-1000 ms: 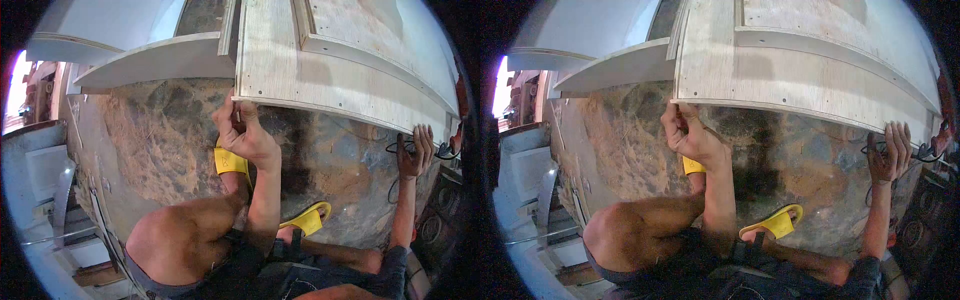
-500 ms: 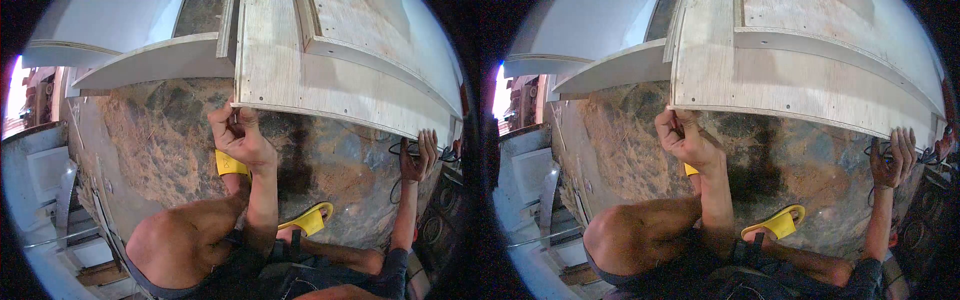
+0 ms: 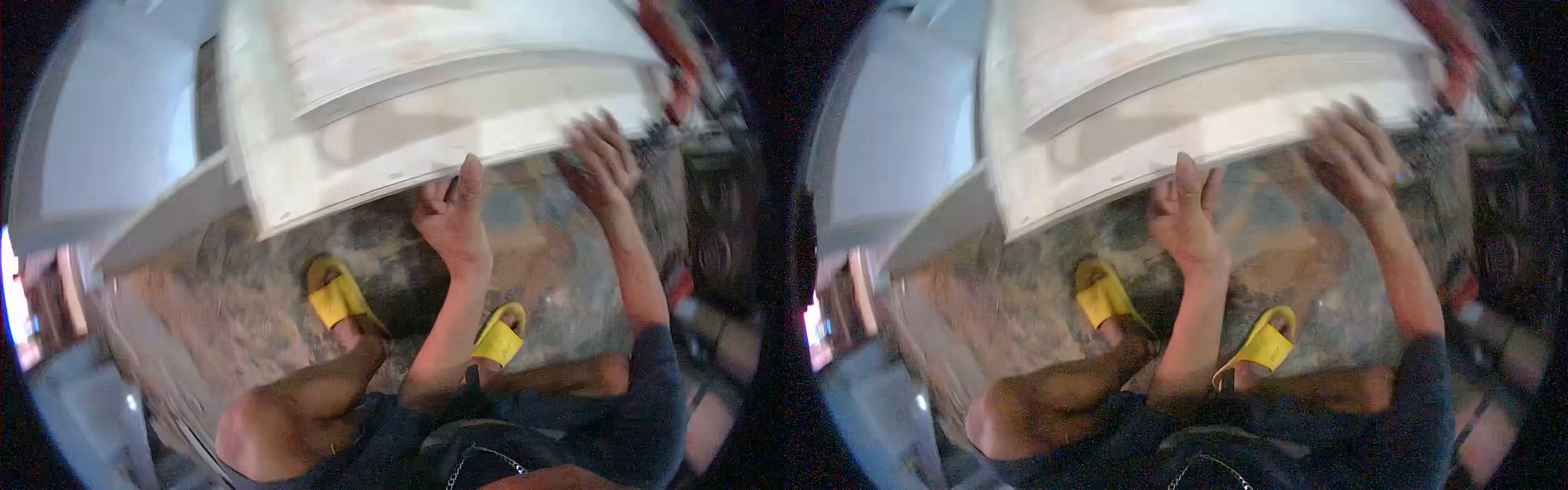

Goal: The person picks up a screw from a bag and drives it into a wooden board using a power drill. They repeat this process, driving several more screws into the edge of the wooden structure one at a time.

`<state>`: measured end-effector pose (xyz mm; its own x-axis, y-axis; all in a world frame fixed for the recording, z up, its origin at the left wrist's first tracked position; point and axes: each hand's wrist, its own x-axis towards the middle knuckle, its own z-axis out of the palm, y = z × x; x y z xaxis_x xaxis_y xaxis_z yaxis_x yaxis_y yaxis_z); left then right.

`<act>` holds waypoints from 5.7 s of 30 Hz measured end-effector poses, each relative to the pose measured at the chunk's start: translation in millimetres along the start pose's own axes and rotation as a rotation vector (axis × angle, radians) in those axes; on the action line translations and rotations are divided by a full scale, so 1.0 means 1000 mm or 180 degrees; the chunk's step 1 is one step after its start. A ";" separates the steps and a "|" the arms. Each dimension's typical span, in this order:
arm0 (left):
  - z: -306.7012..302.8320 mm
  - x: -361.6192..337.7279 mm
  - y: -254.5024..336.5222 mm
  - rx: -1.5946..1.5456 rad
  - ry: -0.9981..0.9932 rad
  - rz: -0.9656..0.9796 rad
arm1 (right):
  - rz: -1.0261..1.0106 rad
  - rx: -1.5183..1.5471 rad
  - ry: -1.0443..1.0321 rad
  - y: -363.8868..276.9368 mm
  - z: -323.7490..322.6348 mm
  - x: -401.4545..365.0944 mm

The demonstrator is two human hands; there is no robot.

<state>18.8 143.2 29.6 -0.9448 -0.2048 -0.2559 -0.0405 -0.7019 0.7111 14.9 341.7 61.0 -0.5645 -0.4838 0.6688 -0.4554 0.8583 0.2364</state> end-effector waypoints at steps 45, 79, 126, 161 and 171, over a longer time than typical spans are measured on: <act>0.060 -0.019 -0.029 -0.0332 0.0170 -0.0974 | 0.1519 0.0715 -0.2447 0.093 0.148 0.345; 0.075 -0.029 -0.029 0.0030 0.0001 -0.0688 | 0.3989 0.4404 0.0571 0.033 -0.084 -0.003; 0.127 -0.086 -0.051 0.0850 -0.1833 -0.0099 | 0.3681 0.4126 0.0521 0.023 -0.124 -0.015; 0.127 -0.024 -0.026 0.0247 -0.2655 -0.0070 | 0.4084 0.3157 0.2672 0.019 -0.208 -0.069; 0.129 -0.059 -0.044 -0.0382 -0.2742 -0.0977 | 0.5216 0.1674 0.2036 -0.111 -0.233 -0.160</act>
<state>34.3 274.4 98.3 -0.8159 0.5468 0.1880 -0.3407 -0.7174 0.6077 316.4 364.2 91.9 -0.3507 0.9264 0.1371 0.0043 0.1479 -0.9890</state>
